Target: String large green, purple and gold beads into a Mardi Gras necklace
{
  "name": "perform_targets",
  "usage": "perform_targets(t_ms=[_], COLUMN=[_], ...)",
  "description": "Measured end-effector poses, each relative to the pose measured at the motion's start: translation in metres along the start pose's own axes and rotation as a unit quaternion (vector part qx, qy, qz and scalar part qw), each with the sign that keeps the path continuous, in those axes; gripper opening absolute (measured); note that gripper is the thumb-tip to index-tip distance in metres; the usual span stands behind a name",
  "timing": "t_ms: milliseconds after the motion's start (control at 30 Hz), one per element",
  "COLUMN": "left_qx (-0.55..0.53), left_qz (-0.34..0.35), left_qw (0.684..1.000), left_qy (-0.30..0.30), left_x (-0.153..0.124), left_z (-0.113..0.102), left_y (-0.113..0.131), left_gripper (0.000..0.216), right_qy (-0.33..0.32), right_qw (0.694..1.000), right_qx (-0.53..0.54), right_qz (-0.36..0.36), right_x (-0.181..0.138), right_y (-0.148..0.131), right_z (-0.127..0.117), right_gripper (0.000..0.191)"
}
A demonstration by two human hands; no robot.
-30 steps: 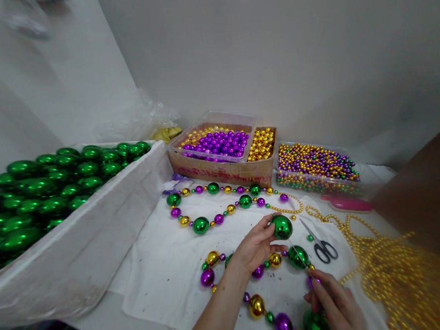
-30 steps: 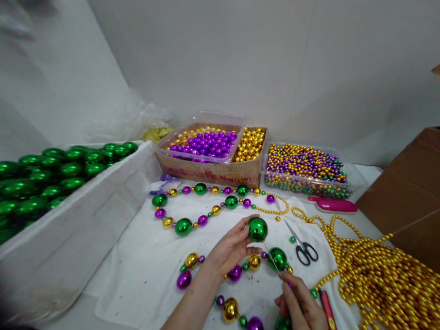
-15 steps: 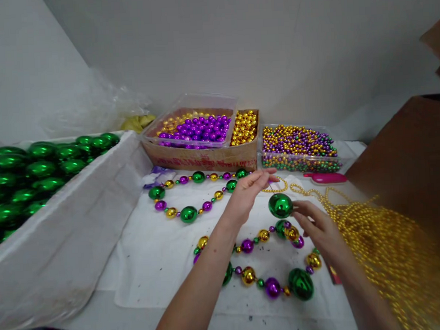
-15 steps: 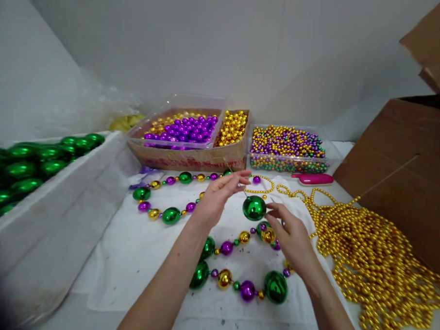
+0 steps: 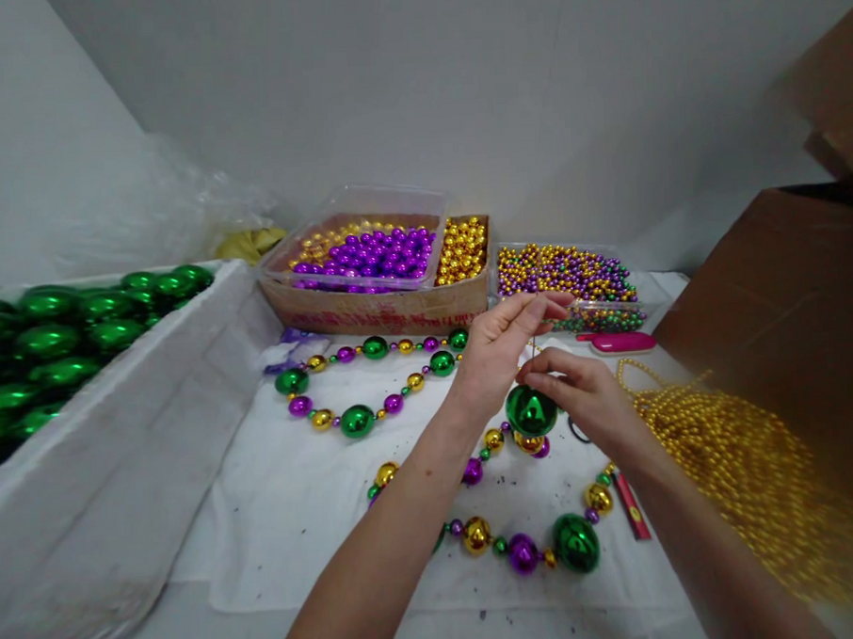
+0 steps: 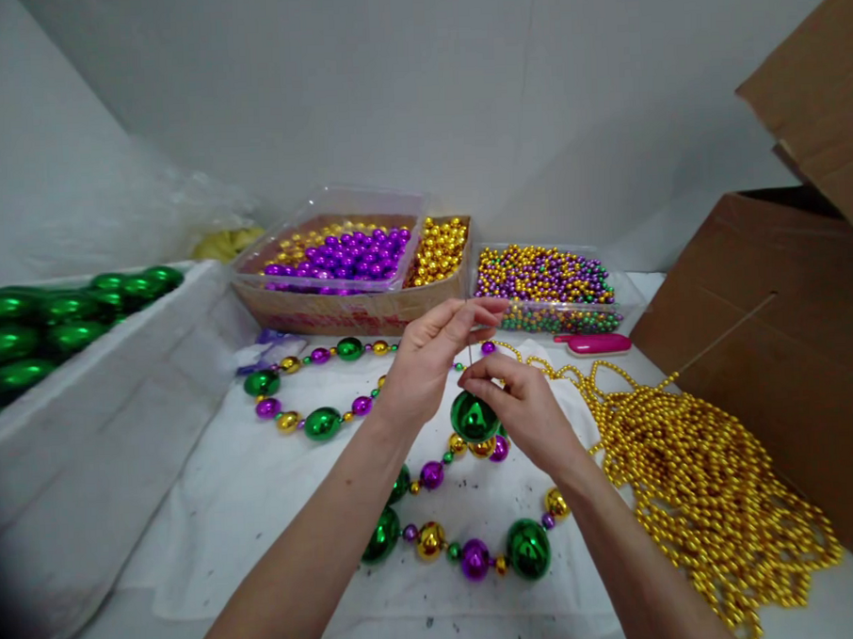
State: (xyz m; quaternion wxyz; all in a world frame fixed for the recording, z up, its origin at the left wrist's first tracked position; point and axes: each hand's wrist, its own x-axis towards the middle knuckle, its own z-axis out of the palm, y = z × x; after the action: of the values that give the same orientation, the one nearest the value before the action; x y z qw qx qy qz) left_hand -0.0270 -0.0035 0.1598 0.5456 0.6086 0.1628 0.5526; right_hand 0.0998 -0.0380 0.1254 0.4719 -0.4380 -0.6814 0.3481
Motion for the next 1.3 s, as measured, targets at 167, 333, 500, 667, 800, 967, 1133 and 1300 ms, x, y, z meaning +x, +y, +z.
perform_targets(t_ms=[167, 333, 500, 667, 800, 967, 1133, 1300], left_qx=[-0.034, 0.069, 0.259, 0.4, 0.498, 0.584, 0.606, 0.545], left_qz=[-0.059, -0.187, -0.265, -0.265, -0.281, -0.295, -0.286, -0.289], left_qw=[0.997, 0.965, 0.906, 0.857, 0.793, 0.719, 0.701, 0.728], left_qy=[-0.023, -0.169, -0.205, -0.187, -0.211, -0.234, -0.244, -0.299], left_x=[-0.014, -0.04, -0.062, -0.07, -0.073, -0.071, -0.067, -0.062], left_z=[-0.02, -0.031, -0.043, -0.085, -0.103, -0.097, -0.083, -0.066], left_y=[-0.007, -0.055, -0.097, -0.09, -0.082, -0.089, -0.099, -0.111], left_gripper=[0.043, 0.055, 0.02, 0.016, 0.01, 0.014, 0.021, 0.032], right_qy=[0.129, 0.159, 0.191, 0.253, 0.208, 0.196, 0.24, 0.245], right_qw=[0.991, 0.975, 0.962, 0.939, 0.92, 0.899, 0.891, 0.893], right_qx=[0.025, 0.149, 0.179, 0.225, 0.327, 0.363, 0.357, 0.34], right_qz=[-0.015, -0.05, -0.08, -0.058, 0.063, 0.144, 0.144, 0.166], right_x=[0.007, 0.022, 0.028, 0.013, -0.004, -0.027, -0.051, -0.074], right_y=[-0.016, -0.045, -0.053, -0.023, 0.022, 0.059, 0.065, 0.075], right_z=[-0.023, -0.038, -0.057, -0.083, -0.07, -0.059, -0.075, -0.067], right_gripper=[0.011, 0.012, 0.014, 0.014, 0.019, 0.027, 0.027, 0.025])
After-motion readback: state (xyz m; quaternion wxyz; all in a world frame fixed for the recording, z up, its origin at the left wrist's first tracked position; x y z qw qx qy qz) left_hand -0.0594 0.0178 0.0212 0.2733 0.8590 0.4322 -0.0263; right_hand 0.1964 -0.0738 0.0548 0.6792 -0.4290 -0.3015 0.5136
